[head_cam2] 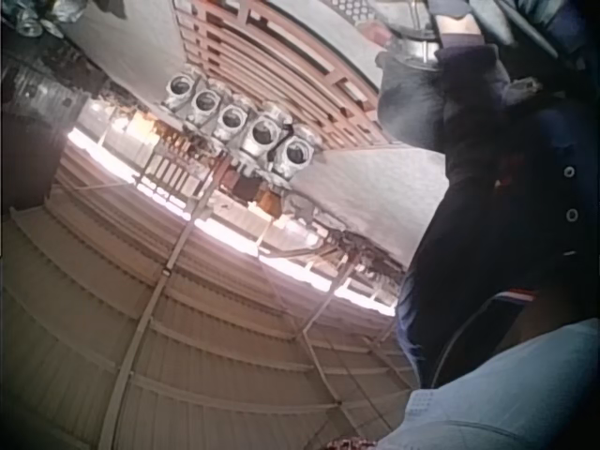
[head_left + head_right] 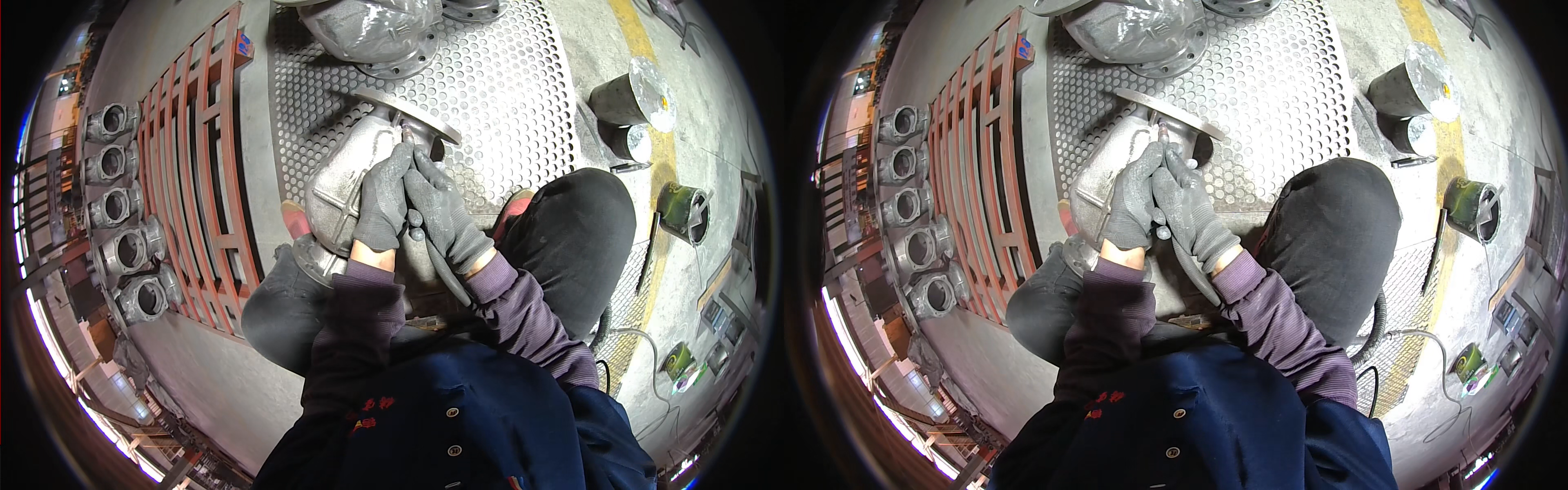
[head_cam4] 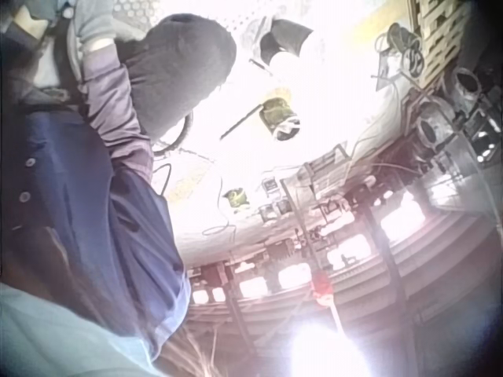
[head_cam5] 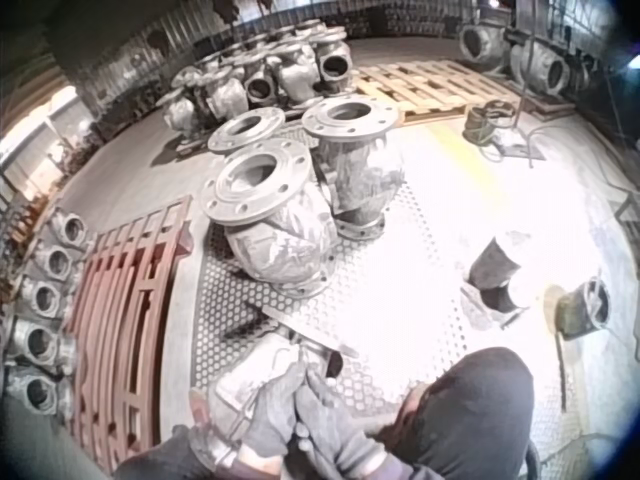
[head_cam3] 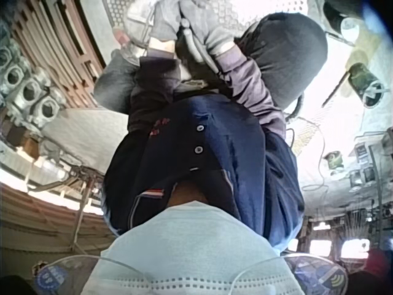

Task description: Polishing and deburring large metal valve bodies or industrial fittings using hand tools and a hammer.

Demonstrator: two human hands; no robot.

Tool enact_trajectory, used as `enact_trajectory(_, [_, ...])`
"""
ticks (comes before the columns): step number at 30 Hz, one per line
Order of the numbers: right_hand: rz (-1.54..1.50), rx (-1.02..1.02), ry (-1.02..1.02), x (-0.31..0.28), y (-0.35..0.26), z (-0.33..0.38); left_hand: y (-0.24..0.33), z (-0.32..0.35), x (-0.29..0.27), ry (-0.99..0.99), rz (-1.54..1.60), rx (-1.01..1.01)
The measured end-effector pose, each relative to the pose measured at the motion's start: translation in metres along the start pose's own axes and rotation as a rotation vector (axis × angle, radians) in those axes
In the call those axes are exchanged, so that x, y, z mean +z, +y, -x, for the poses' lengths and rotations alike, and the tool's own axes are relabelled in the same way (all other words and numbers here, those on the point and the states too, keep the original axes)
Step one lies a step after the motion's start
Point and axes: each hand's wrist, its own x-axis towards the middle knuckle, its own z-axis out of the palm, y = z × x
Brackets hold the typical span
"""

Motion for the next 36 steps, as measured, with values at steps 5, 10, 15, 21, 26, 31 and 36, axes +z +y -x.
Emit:
enact_trajectory(5, [-0.136, 0.158, -0.031, 0.001, -0.021, 0.009, 0.004, -0.001, 0.007, 0.027, 0.005, 0.003])
enact_trajectory(10, [-0.138, 0.212, -0.071, -0.007, -0.023, 0.007, 0.016, 0.009, 0.013, 0.013, -0.117, -0.074])
enact_trajectory(15, [-0.076, 0.052, -0.05, -0.007, -0.015, 0.008, -0.001, -0.002, 0.01, 0.061, 0.037, -0.012])
enact_trajectory(21, [0.113, 0.166, -0.063, -0.012, -0.049, 0.018, -0.008, -0.004, 0.002, 0.042, 0.011, -0.003])
enact_trajectory(26, [0.257, 0.22, -0.108, -0.033, -0.061, 0.008, -0.009, -0.006, 0.002, 0.048, 0.019, -0.092])
enact_trajectory(31, [0.447, 0.133, -0.166, -0.054, -0.068, -0.001, -0.011, -0.006, 0.008, 0.006, 0.127, -0.075])
enact_trajectory(36, [0.465, 0.237, -0.22, -0.07, -0.084, -0.017, -0.01, -0.005, 0.011, -0.072, 0.334, -0.077])
